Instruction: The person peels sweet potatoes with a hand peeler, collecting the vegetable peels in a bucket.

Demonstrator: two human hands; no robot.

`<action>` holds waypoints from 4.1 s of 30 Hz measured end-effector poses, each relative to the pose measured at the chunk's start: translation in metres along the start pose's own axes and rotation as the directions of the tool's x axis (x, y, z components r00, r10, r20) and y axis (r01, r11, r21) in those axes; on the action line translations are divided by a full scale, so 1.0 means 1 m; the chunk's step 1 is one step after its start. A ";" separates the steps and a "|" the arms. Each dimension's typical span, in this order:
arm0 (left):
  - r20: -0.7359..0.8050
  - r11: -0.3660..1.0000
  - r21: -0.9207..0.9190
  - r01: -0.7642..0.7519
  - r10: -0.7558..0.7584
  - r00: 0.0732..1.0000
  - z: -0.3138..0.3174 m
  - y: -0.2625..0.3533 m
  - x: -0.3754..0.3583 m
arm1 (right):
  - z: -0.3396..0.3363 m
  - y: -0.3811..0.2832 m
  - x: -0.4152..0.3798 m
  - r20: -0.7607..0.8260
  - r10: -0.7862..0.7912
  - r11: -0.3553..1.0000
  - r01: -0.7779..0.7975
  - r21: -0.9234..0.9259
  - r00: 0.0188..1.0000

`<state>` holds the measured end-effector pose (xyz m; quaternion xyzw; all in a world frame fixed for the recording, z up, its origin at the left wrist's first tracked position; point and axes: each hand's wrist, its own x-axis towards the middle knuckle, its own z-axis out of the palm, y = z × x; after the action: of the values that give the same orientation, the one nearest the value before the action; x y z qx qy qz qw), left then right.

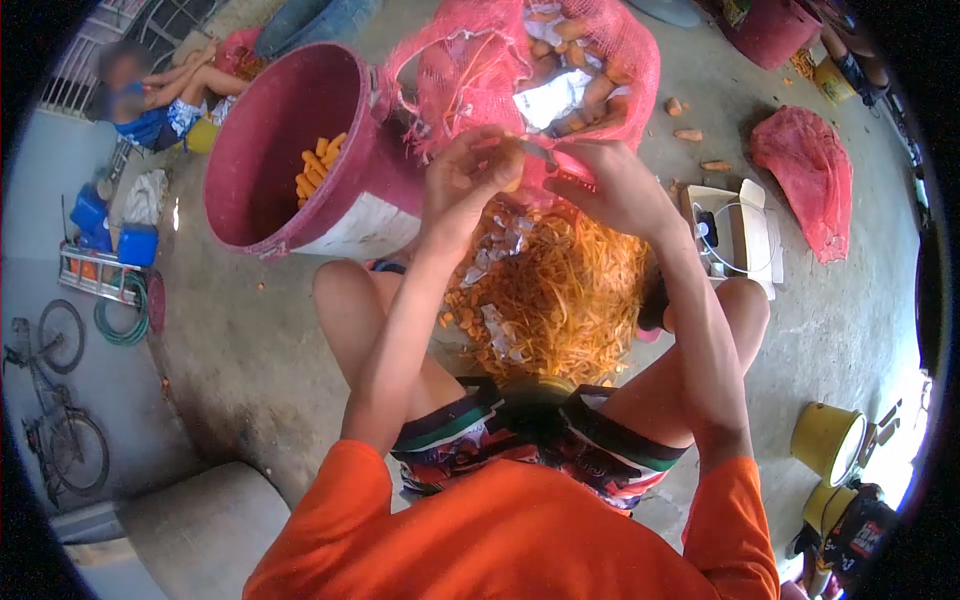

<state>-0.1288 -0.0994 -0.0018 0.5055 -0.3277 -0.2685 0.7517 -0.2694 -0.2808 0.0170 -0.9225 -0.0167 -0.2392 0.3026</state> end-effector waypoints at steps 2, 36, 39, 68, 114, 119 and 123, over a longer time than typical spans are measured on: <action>0.022 0.994 -0.075 0.076 -0.074 0.997 -0.003 0.005 -0.008 | 0.004 -0.007 0.005 0.018 -0.020 0.999 0.019 0.028 1.000; 0.100 0.904 -0.214 0.370 -0.356 0.929 -0.009 0.015 -0.004 | -0.028 0.029 -0.004 -0.207 0.225 0.949 -0.166 0.269 0.952; 0.236 0.938 -0.186 0.293 -0.246 0.940 -0.006 0.008 -0.007 | -0.026 0.009 0.003 -0.177 0.230 0.804 -0.085 0.588 0.957; 0.322 0.974 -0.126 0.186 -0.137 0.937 -0.014 -0.002 -0.006 | -0.021 -0.004 0.008 -0.089 -0.015 0.899 0.052 0.435 0.996; 0.282 0.960 -0.235 0.153 -0.083 0.956 0.003 0.007 -0.016 | -0.034 -0.016 0.009 -0.082 -0.025 0.836 0.066 0.545 0.996; 0.304 0.965 -0.225 0.135 -0.063 0.951 -0.001 0.004 -0.013 | -0.029 -0.020 0.009 -0.110 0.031 0.854 0.031 0.520 0.993; 0.305 0.963 -0.244 0.111 -0.032 0.952 0.004 0.002 -0.014 | -0.031 -0.014 0.012 -0.094 -0.001 0.828 0.054 0.558 0.996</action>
<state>-0.1406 -0.0906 -0.0017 0.3684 -0.3807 -0.4094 0.7427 -0.2745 -0.2879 0.0517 -0.7815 -0.0855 -0.2693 0.5563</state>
